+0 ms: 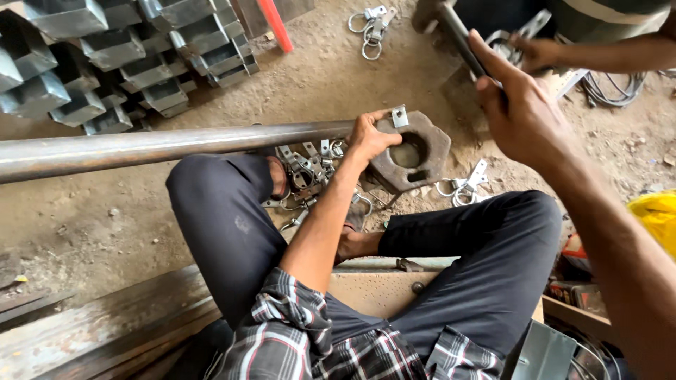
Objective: The person places small metal brackets one by one onto a large hexagonal metal base and strikes them with a hammer, occasionally using a metal pin as an intermediary, while seated on the floor of a workshop.
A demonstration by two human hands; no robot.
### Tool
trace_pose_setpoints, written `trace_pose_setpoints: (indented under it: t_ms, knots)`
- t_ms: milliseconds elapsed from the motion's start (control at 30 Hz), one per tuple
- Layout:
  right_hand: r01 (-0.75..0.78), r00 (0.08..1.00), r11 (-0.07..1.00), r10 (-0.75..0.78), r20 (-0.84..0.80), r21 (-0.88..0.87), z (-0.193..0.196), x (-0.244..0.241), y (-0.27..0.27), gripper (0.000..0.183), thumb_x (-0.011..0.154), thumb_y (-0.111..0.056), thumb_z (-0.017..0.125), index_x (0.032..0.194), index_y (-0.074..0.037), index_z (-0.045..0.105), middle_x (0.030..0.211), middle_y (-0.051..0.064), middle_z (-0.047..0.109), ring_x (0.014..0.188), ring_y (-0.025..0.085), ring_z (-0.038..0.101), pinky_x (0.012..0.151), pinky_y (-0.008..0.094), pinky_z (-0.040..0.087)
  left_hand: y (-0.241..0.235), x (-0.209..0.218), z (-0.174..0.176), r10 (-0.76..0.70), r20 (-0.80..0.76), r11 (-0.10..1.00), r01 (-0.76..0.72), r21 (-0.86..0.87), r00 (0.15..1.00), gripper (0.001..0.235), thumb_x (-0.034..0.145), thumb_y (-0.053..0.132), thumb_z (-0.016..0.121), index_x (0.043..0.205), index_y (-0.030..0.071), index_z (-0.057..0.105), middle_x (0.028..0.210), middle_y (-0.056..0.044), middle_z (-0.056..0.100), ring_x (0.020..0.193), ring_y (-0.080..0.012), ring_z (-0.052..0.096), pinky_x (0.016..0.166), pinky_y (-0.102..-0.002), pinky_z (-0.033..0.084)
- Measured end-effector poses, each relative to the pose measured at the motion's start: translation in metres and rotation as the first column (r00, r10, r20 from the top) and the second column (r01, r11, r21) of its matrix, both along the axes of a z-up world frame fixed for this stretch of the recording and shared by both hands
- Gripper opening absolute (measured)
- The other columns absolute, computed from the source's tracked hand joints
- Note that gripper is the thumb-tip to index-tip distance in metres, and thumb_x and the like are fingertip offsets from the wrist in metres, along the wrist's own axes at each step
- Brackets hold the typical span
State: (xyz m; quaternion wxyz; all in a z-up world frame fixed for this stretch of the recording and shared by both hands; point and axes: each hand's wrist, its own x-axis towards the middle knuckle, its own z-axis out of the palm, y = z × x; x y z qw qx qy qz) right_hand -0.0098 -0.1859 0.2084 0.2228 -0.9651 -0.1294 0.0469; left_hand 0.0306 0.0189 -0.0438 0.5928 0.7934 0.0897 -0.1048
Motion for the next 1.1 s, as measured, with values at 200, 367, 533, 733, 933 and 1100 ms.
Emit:
trace_pose_setpoints:
  t_ms: [200, 367, 533, 733, 933, 1100]
  knots:
    - [-0.127, 0.984, 0.991, 0.121, -0.130, -0.038, -0.029, 0.016, 0.009, 0.054, 0.108, -0.021, 0.042, 0.161, -0.018, 0.038, 0.084, 0.010, 0.064, 0.060, 0.016, 0.057, 0.053, 0.032, 0.048, 0.003, -0.005, -0.001, 0.016, 0.018, 1.000, -0.015, -0.014, 1.000, 0.063, 0.055, 0.030, 0.086, 0.117, 0.023, 0.080, 0.098, -0.007, 0.082, 0.095, -0.0216, 0.076, 0.097, -0.037, 0.053]
    - [-0.114, 0.960, 0.986, 0.077, -0.269, -0.125, -0.008, 0.016, 0.016, 0.055, 0.107, -0.028, 0.043, 0.162, -0.025, 0.037, 0.064, 0.011, 0.058, 0.050, 0.020, 0.049, 0.050, 0.040, 0.041, 0.003, -0.003, 0.006, 0.007, 0.020, 0.998, -0.008, 0.059, 1.000, 0.067, 0.053, 0.029, 0.087, 0.120, 0.030, 0.078, 0.104, -0.004, 0.081, 0.101, -0.0230, 0.074, 0.101, -0.040, 0.048]
    - [0.043, 0.987, 0.996, -0.030, -0.156, 0.078, 0.015, -0.023, 0.013, 0.058, 0.107, -0.027, 0.045, 0.164, -0.025, 0.036, 0.065, 0.007, 0.053, 0.052, 0.015, 0.047, 0.050, 0.037, 0.040, 0.001, 0.000, 0.000, -0.040, 0.106, 0.998, 0.034, 0.058, 0.994, 0.063, 0.057, 0.028, 0.090, 0.118, 0.022, 0.078, 0.106, -0.007, 0.080, 0.101, -0.0230, 0.075, 0.098, -0.038, 0.051]
    - [0.474, 0.855, 0.744, -0.260, -0.449, 0.471, -0.022, -0.116, 0.004, 0.061, 0.106, -0.023, 0.047, 0.165, -0.025, 0.034, 0.068, -0.001, 0.046, 0.054, 0.009, 0.040, 0.047, 0.028, 0.037, 0.003, -0.001, 0.010, 0.004, 0.467, 0.983, 0.084, -0.166, 0.884, 0.040, 0.079, 0.023, 0.087, 0.114, 0.007, 0.078, 0.108, -0.011, 0.081, 0.100, -0.0201, 0.076, 0.090, -0.033, 0.059]
    - [0.748, 0.649, 0.478, -0.378, -0.661, 0.461, -0.070, -0.198, -0.039, 0.062, 0.105, -0.020, 0.048, 0.165, -0.025, 0.036, 0.071, -0.001, 0.043, 0.053, 0.009, 0.034, 0.046, 0.026, 0.031, -0.005, -0.022, 0.087, -0.191, 0.493, 0.966, 0.073, 0.248, 0.849, 0.031, 0.082, 0.030, 0.078, 0.105, 0.011, 0.079, 0.102, -0.008, 0.078, 0.089, -0.0218, 0.076, 0.081, -0.035, 0.060]
    - [0.810, 0.583, 0.278, -0.297, -0.756, 0.516, -0.092, -0.231, -0.074, 0.063, 0.104, -0.020, 0.047, 0.165, -0.027, 0.034, 0.068, -0.002, 0.036, 0.054, 0.008, 0.034, 0.045, 0.027, 0.036, -0.029, -0.088, 0.125, -0.492, 0.396, 0.749, 0.147, 0.646, 0.775, 0.044, 0.071, 0.041, 0.087, 0.094, 0.006, 0.072, 0.091, -0.010, 0.073, 0.081, -0.0266, 0.072, 0.079, -0.044, 0.056]
